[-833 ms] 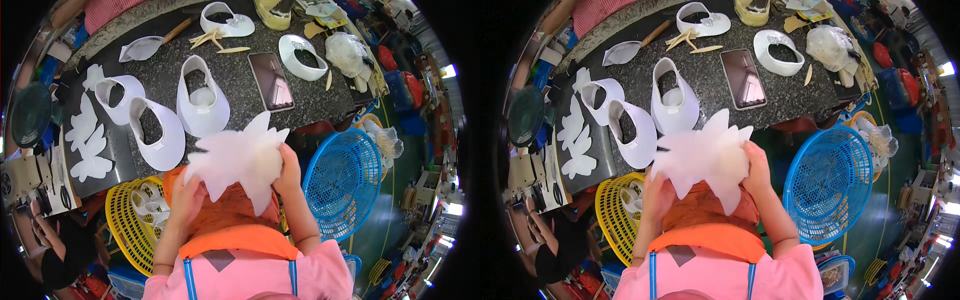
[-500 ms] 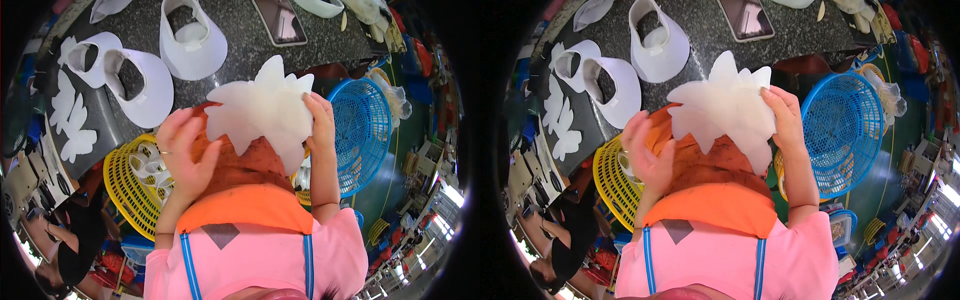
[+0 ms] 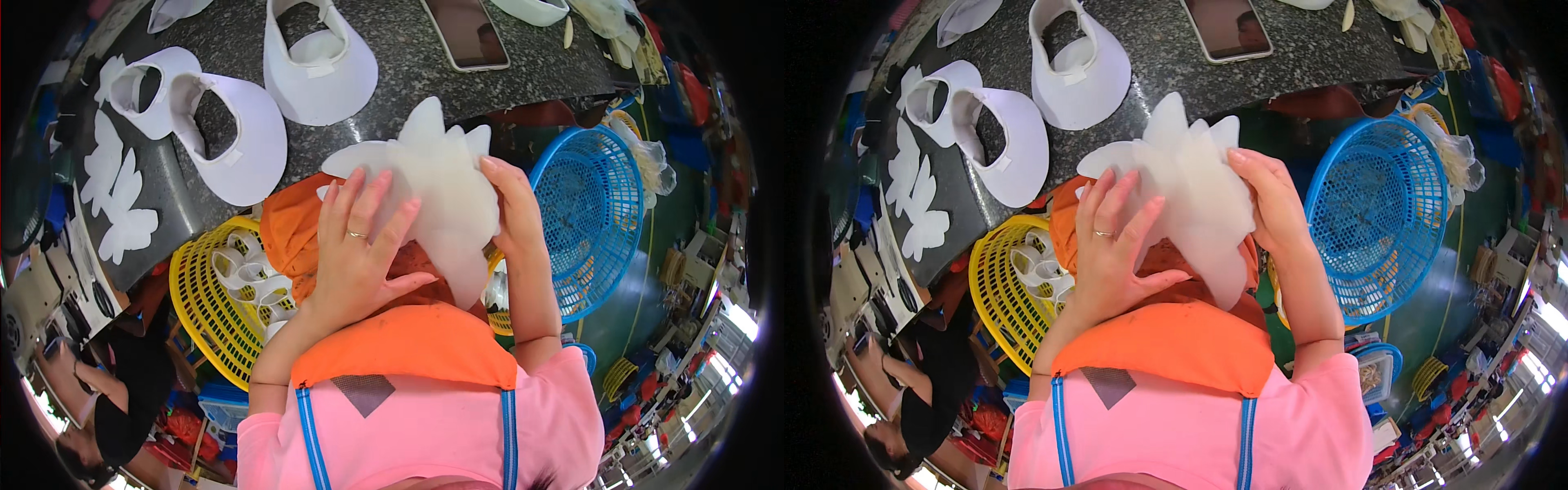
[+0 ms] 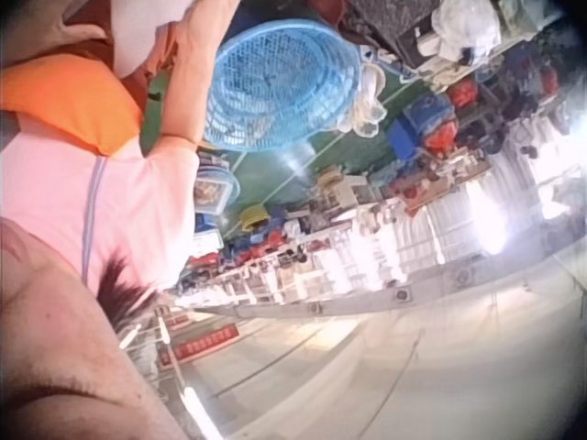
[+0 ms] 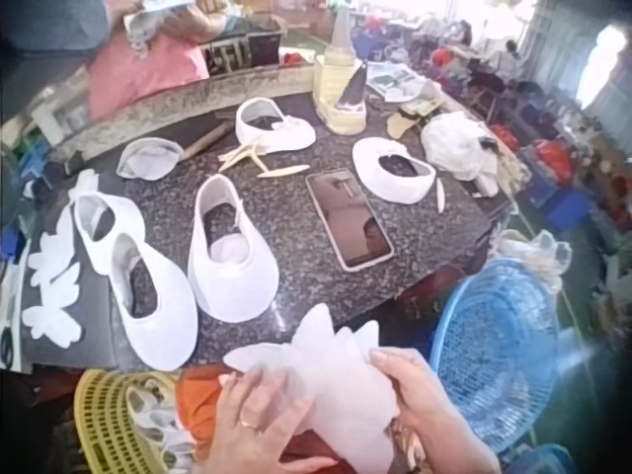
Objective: The person assembles shoe components by taking padding inserts, placing them inside shoe uppers, and pressing the pieces together by hand.
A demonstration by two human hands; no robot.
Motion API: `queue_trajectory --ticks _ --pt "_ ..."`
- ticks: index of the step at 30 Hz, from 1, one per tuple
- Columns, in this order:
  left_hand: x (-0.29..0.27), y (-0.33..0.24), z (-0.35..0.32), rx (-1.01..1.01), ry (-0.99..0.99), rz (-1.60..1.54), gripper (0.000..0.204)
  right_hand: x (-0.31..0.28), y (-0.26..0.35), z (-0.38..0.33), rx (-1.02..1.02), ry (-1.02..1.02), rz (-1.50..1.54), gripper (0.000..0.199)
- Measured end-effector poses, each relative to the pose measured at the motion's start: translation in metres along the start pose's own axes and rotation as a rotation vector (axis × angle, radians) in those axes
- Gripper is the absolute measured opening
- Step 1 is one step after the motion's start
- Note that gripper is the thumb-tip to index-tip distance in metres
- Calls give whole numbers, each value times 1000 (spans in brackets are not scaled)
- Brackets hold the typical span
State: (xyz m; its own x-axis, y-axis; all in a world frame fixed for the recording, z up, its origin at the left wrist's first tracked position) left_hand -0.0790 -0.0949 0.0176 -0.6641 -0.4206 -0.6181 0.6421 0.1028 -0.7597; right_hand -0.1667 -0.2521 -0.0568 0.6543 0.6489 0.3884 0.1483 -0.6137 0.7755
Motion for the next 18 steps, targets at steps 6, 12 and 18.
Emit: queue_trajectory --ticks 6,12,18 --pt "4 1 0 47 -26 -30 79 -13 -1 6 57 92 34 23" --pt "5 5 0 4 4 -97 67 -11 3 4 33 139 -58 22" --pt "13 -23 30 191 -98 115 66 6 -4 -8 133 150 -73 19"
Point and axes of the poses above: each hand's wrist, its own z-axis towards the middle knuckle, its own x-axis out of the palm, y = z × x, the point moved 8 cm from there along z, towards the middle knuckle, and after that the axes turned 12 degrees about -z, right-handed, at the moved point
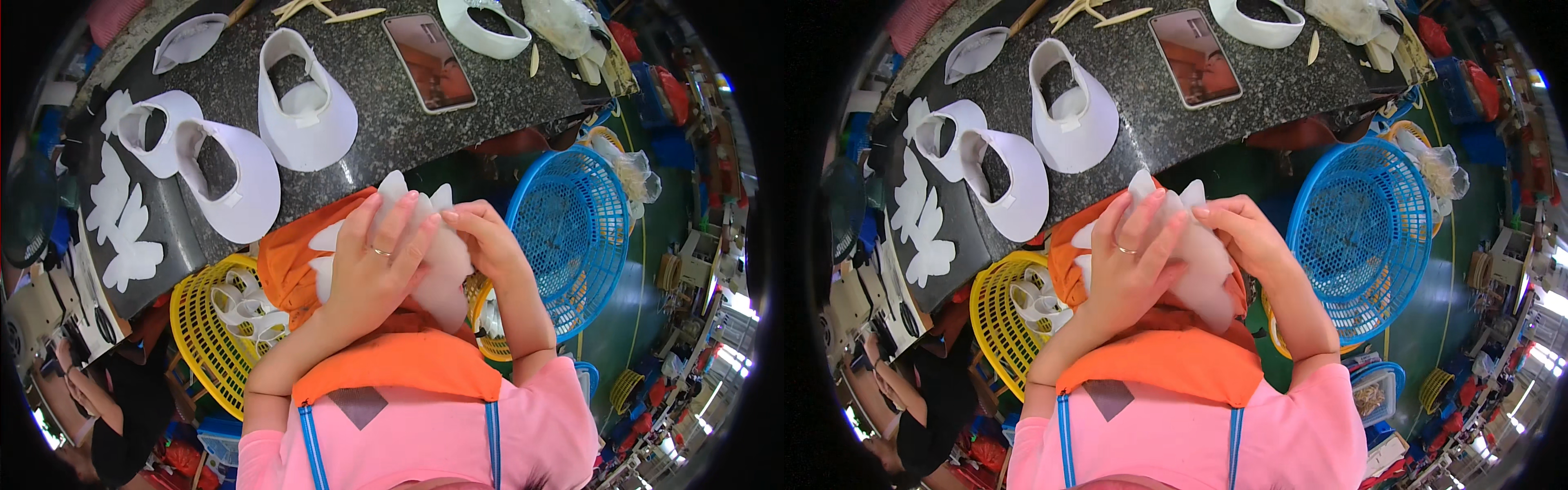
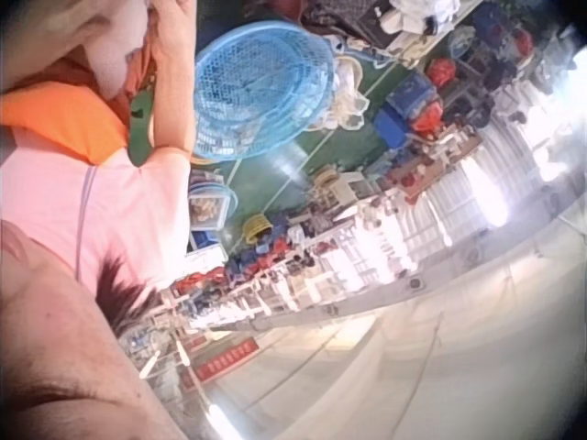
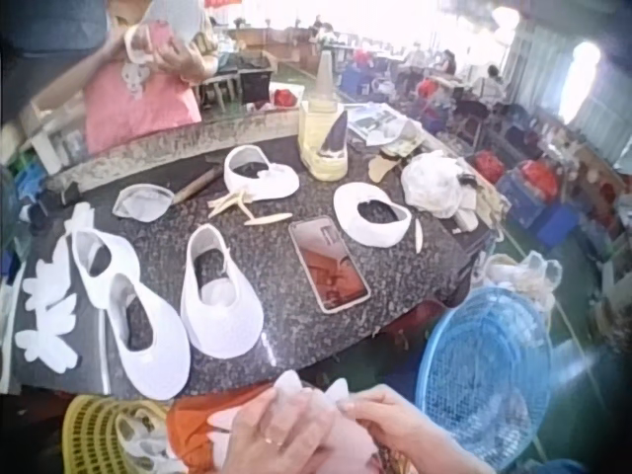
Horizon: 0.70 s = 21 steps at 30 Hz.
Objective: The person assembles shoe components by taking padding inserts, placing them inside shoe uppers, and pressing the pieces together by hand.
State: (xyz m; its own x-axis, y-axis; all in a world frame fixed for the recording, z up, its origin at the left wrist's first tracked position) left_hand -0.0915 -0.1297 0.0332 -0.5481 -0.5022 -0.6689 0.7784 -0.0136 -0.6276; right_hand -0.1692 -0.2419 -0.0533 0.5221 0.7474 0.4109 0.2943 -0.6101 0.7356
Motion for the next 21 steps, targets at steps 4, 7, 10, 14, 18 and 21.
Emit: queue_trajectory --ticks 4,7,10,14,18,21 --pt "1 -6 -8 22 -13 259 67 3 -13 2 52 -88 40 20" --pt "3 -3 -14 27 39 253 65 4 -26 12 143 13 -23 25" --pt "5 2 -14 0 82 162 58 9 -34 22 195 112 -188 22" --pt "-5 13 -8 -44 120 -33 47 25 -25 24 223 89 -167 25" --pt "-10 24 -17 -87 98 -166 35 34 -15 31 121 177 -507 22" --pt "-7 18 -29 -50 156 -308 30 31 -3 35 -157 44 -679 27"
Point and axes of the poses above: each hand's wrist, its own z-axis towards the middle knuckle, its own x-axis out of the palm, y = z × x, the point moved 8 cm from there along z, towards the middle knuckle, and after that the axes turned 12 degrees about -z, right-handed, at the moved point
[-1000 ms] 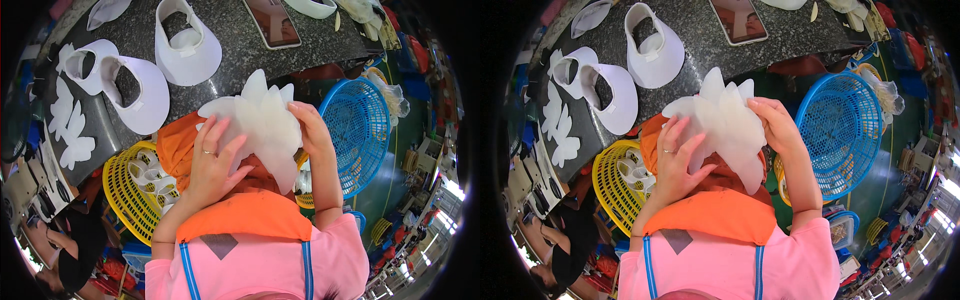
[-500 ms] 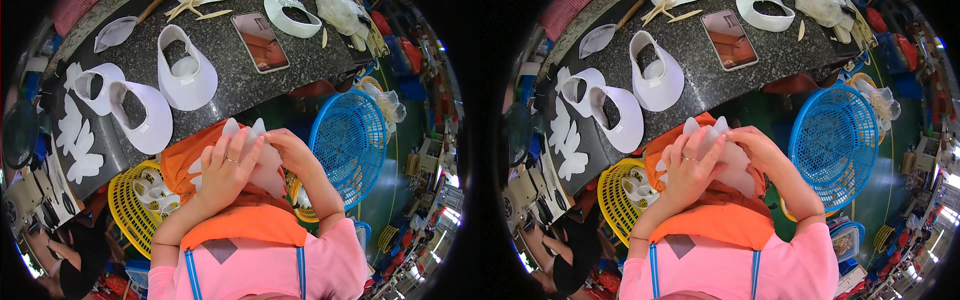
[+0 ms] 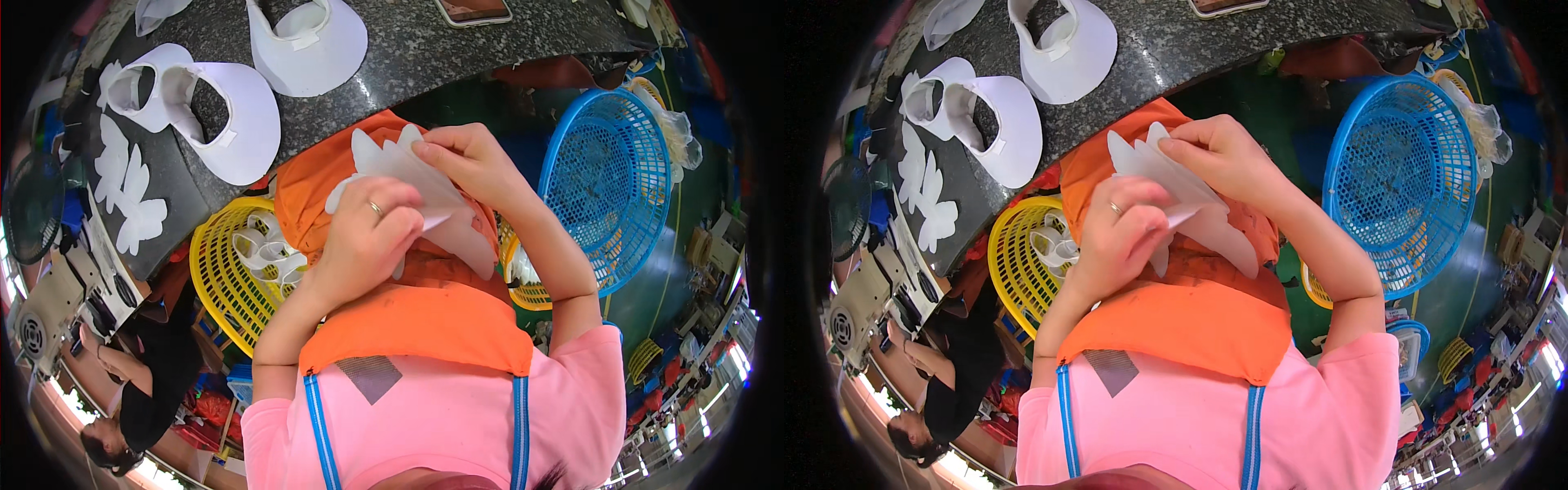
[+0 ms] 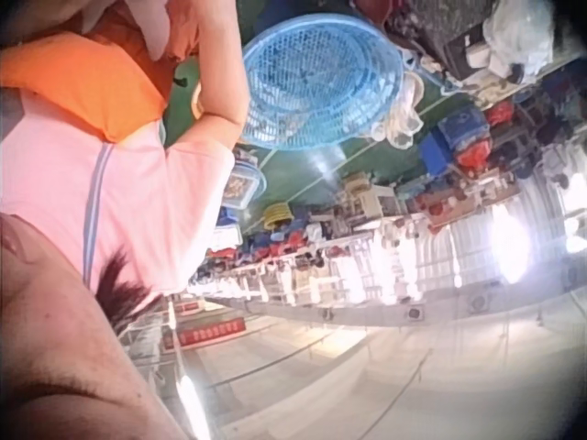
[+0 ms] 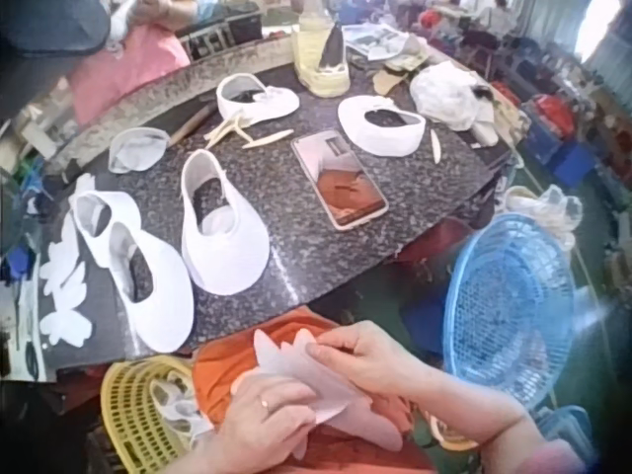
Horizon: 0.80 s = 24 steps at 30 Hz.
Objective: The person assembles shoe components by taking padding inserts, placing them inside shoe uppers, and pressing the pieces together by hand.
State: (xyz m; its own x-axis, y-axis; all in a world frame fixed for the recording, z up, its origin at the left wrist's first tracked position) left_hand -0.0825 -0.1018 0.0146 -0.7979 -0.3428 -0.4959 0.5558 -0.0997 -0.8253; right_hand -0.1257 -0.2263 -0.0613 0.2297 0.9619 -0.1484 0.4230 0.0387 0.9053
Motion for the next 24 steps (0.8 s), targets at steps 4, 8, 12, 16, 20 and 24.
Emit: queue_trajectory --ticks 4,8,12,16,20,24 --pt "-3 -3 -16 -65 -11 -251 25 -2 9 -4 -74 -100 -141 25" --pt "-18 -11 -22 -110 -90 -405 22 1 11 -4 -134 -113 -175 24" --pt "-27 -24 -20 -17 23 -421 23 -13 8 3 -152 -173 -351 22" --pt "-42 -16 -30 -124 -88 -682 18 -24 -10 8 -34 -70 -264 22" --pt "-47 32 -47 -513 -358 -1041 10 -21 -10 1 25 -20 -56 20" --pt "-47 66 -74 -658 -391 -1334 13 -23 -5 -8 10 46 -41 20"
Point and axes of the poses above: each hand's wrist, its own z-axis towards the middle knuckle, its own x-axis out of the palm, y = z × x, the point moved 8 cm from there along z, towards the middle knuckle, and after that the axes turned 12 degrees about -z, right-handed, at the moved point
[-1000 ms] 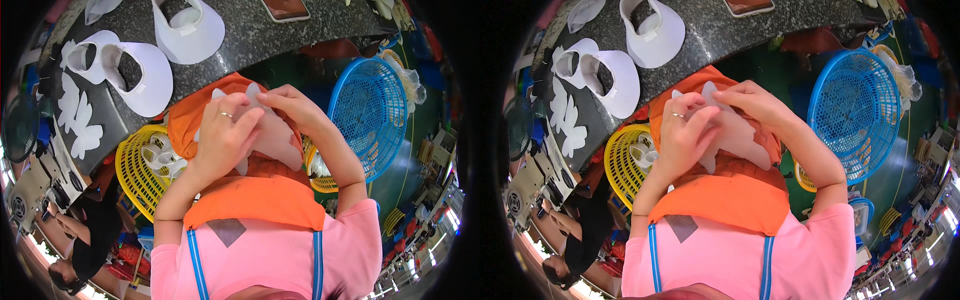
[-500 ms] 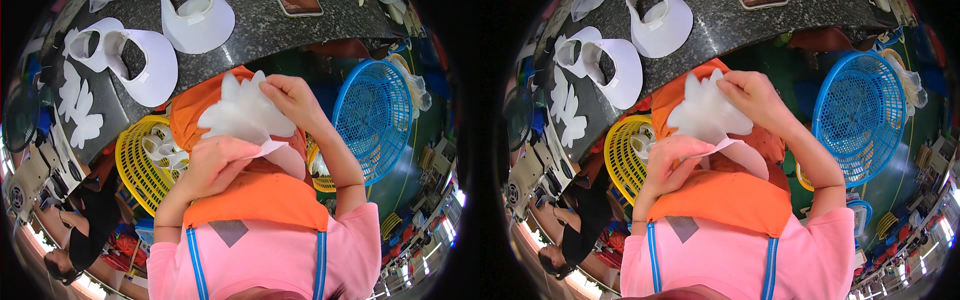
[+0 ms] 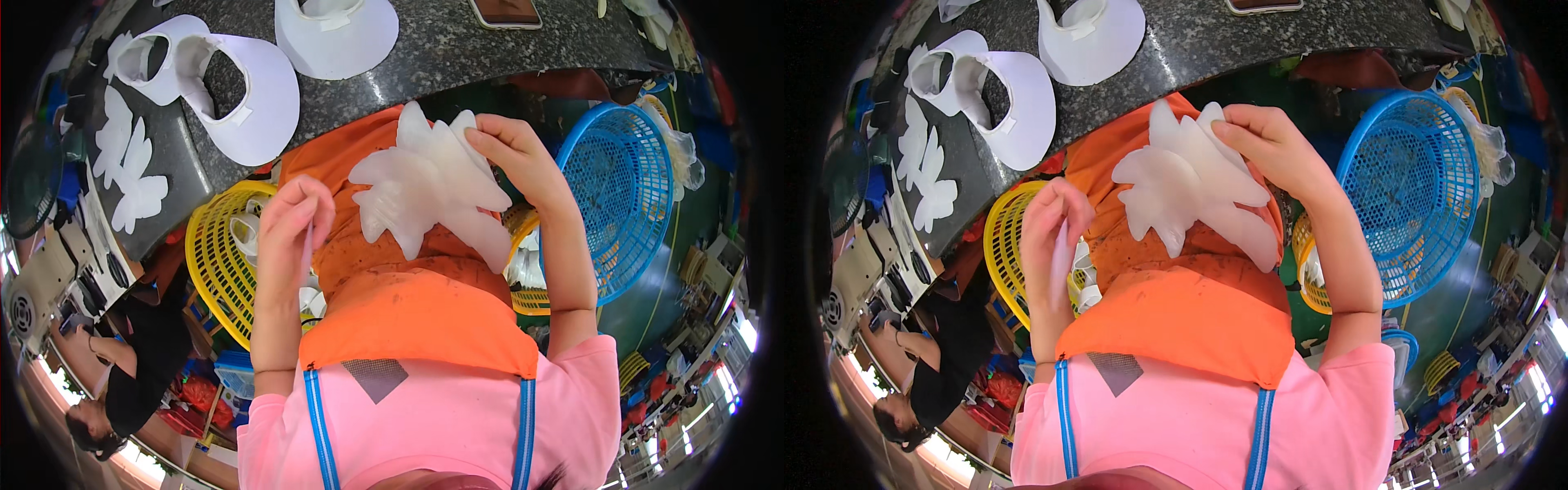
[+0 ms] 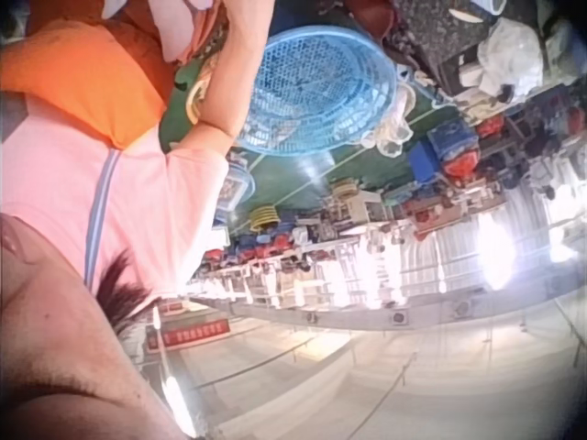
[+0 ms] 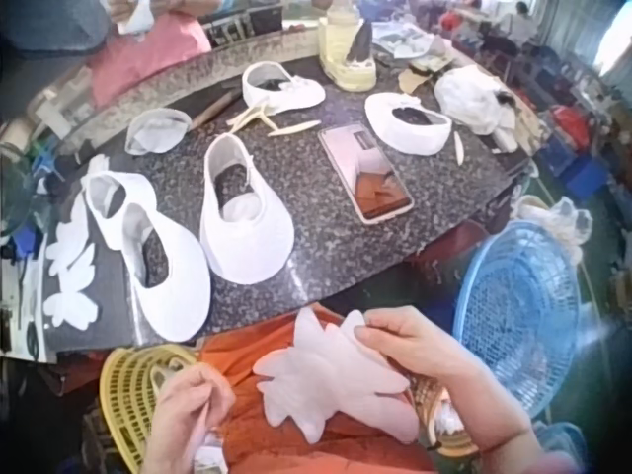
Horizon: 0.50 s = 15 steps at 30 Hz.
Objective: The person assembles shoe components by taking padding inserts, placing them inside shoe uppers, and pressing the pieces together by hand.
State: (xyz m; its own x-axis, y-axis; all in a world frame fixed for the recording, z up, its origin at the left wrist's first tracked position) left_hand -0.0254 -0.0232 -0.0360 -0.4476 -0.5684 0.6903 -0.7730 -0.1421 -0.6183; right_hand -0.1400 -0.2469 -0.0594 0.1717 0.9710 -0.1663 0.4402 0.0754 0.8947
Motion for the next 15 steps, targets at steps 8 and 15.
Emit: queue_trajectory --ticks 8,15 --pt "-3 13 5 193 -353 907 36 -6 1 -13 145 -155 342 22" --pt "30 -1 -1 499 -254 1294 22 -13 -34 -15 158 -246 476 21"
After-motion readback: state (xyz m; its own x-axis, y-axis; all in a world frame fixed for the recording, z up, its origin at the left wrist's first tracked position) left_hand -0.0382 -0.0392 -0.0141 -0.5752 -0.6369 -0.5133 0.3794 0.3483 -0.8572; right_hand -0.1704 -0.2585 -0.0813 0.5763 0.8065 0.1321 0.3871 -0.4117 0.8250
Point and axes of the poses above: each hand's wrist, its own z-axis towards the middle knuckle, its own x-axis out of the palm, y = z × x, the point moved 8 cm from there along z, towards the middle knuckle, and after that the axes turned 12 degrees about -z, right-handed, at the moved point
